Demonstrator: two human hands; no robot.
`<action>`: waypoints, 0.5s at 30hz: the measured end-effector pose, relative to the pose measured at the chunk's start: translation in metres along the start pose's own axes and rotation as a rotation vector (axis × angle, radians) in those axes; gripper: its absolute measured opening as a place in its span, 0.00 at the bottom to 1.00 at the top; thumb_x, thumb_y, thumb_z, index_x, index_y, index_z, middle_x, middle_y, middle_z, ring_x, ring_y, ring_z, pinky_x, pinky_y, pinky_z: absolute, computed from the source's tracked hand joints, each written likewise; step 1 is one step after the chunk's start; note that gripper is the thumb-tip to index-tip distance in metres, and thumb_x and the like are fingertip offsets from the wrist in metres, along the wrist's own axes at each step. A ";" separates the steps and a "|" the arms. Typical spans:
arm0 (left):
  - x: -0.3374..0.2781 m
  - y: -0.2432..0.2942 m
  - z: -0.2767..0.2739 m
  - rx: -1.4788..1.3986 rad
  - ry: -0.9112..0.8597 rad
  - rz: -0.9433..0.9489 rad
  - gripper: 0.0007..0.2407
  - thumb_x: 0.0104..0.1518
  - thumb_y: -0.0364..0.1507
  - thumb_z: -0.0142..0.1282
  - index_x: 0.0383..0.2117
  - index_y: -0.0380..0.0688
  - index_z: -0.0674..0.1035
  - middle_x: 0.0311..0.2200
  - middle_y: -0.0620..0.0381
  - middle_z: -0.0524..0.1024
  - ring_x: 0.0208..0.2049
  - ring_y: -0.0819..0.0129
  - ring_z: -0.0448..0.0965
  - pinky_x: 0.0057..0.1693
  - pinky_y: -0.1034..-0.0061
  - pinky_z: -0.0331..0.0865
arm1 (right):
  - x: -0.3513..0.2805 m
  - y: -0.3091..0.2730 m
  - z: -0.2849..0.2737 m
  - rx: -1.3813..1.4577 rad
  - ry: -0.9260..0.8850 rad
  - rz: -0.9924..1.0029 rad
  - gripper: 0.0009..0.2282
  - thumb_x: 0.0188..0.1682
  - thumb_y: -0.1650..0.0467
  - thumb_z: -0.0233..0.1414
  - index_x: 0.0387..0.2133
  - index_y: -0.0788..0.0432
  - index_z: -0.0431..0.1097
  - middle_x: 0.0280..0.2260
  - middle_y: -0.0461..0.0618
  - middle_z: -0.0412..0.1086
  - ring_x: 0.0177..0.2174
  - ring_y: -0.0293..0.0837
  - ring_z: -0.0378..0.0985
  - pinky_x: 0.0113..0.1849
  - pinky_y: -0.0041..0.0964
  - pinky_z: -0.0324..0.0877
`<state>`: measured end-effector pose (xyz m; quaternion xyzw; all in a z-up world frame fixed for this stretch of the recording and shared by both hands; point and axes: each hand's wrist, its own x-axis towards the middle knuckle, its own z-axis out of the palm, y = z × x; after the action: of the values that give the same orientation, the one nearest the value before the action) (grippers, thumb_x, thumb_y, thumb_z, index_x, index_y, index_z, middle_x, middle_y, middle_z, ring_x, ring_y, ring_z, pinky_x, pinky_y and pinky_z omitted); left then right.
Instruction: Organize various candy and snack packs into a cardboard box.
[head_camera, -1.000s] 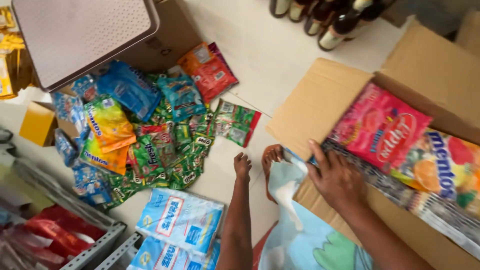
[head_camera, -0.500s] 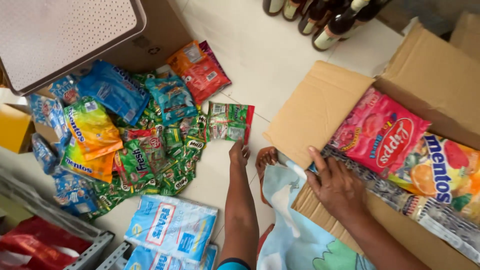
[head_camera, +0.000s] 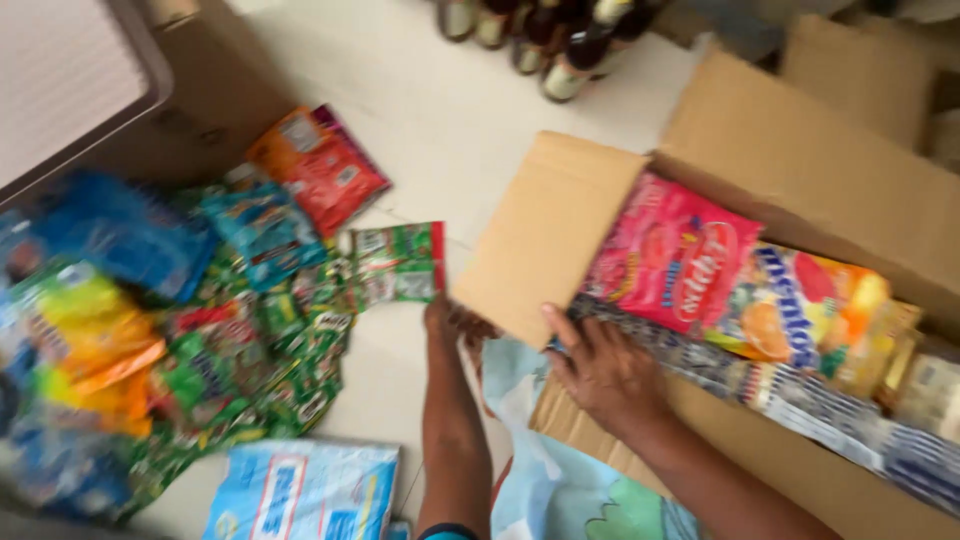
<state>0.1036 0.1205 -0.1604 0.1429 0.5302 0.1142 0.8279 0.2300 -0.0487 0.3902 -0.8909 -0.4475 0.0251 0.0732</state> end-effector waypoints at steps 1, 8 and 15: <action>0.006 0.001 0.003 0.040 -0.068 0.056 0.08 0.61 0.36 0.57 0.30 0.49 0.73 0.21 0.59 0.66 0.16 0.67 0.65 0.23 0.69 0.63 | -0.001 0.002 0.002 0.005 -0.016 -0.012 0.29 0.48 0.60 0.56 0.63 0.49 0.58 0.31 0.53 0.66 0.30 0.53 0.74 0.29 0.48 0.73; -0.041 0.059 0.015 0.192 0.136 0.192 0.16 0.61 0.47 0.48 0.48 0.55 0.75 0.43 0.60 0.75 0.42 0.63 0.72 0.46 0.63 0.70 | -0.006 0.008 0.015 0.042 -0.123 0.067 0.29 0.50 0.61 0.53 0.66 0.42 0.54 0.34 0.56 0.68 0.31 0.56 0.76 0.26 0.53 0.74; -0.191 0.108 0.009 -0.079 0.140 0.371 0.08 0.63 0.36 0.50 0.32 0.49 0.78 0.30 0.62 0.77 0.33 0.68 0.77 0.45 0.70 0.73 | -0.006 0.011 -0.005 0.112 -0.153 0.019 0.28 0.55 0.60 0.48 0.70 0.40 0.49 0.39 0.63 0.70 0.33 0.61 0.78 0.33 0.54 0.77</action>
<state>0.0294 0.1553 0.0434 0.1971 0.5461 0.2952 0.7588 0.2352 -0.0603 0.3931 -0.8851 -0.4412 0.1187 0.0884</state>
